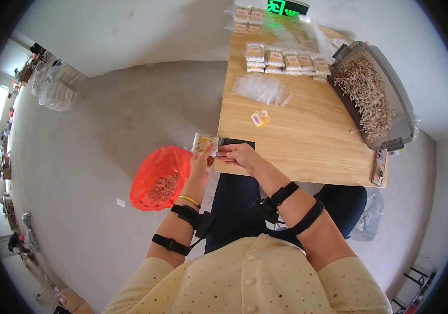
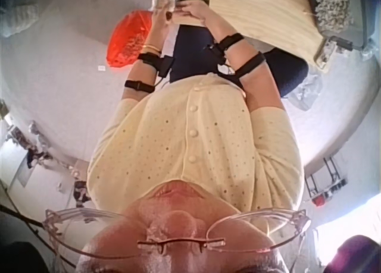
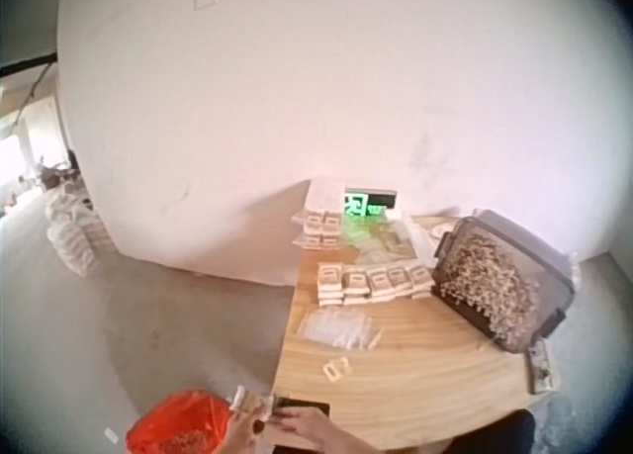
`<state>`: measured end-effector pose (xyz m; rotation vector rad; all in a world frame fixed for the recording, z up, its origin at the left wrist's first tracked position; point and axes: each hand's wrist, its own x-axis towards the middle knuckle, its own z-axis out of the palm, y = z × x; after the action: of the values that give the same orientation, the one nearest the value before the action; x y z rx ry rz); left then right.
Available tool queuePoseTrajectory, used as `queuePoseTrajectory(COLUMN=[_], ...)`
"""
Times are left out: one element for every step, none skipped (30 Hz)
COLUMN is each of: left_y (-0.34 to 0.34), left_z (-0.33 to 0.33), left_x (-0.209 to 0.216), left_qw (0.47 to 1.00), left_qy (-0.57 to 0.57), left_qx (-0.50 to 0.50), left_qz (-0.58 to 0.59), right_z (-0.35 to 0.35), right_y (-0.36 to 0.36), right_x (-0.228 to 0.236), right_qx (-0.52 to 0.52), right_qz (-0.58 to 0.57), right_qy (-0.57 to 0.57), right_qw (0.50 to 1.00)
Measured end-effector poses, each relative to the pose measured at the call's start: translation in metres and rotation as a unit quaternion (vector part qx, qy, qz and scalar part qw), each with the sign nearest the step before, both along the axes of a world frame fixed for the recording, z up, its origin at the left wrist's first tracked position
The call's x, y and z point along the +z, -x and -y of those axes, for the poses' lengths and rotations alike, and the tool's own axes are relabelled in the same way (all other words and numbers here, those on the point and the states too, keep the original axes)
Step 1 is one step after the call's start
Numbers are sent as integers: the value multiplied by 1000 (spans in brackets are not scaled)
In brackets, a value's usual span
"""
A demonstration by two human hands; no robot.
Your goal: Organizing small wooden sticks or cotton swab stems and placing them into plastic packaging.
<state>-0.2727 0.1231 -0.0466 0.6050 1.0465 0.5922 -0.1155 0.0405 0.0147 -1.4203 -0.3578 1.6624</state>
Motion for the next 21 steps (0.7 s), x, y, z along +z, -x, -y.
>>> queuePoseTrajectory(left_y=[2,3,4,6,4,6,11,20,24,28,33,34,35,35,33,31,27,24,22,21,20], left_z=[-4,-6,-7,-6,-4,-7,-11,-16,-18,-20,-20,-19,-17,-12,-7,-1,6,11,16,20,24], left_x=[0,2,5,8,13,20,27,38,51,65,76,86,95,107,117,127,138,144,145,145,144], left_qw=[1000,999,1000,999,999,997,995,990,992,992,992,990,990,988,987,985,982,976,976,974,972], left_qy=[-7,-14,-21,-28,-34,-29,-24,-22,-41,-60,-81,-100,-105,-110,-113,-93,-73,-52,-44,-37,-30], left_qx=[-11,-27,-5,17,38,67,97,131,120,108,100,88,80,74,65,55,43,28,-3,-33,-64], left_qz=[-9,-18,-14,-9,-3,-16,-28,-44,-24,-4,15,40,58,76,96,133,171,208,214,220,226], right_z=[-3,-5,-6,-9,-13,-17,-20,-26,-31,-34,-36,-37,-37,-35,-29,-23,-15,-7,1,11,20], right_y=[1,1,2,6,12,17,23,33,40,45,47,49,51,51,46,40,33,25,16,9,-1], right_x=[2,2,2,1,3,4,7,15,20,25,30,35,41,52,66,78,85,91,95,100,105], right_qx=[-4,-13,-21,-13,-6,1,7,17,23,4,-3,-11,-21,-17,-15,-14,-28,-42,-58,-90,-91], right_qz=[2,4,6,-1,-7,-12,-3,2,11,19,40,60,81,93,107,122,127,133,139,120,155], right_qy=[5,9,13,-6,-24,-42,-58,-77,-95,-105,-116,-126,-136,-156,-173,-190,-207,-224,-240,-271,-285], right_qw=[1000,1000,1000,1000,1000,999,998,997,995,994,992,990,987,983,979,974,970,965,959,951,942])
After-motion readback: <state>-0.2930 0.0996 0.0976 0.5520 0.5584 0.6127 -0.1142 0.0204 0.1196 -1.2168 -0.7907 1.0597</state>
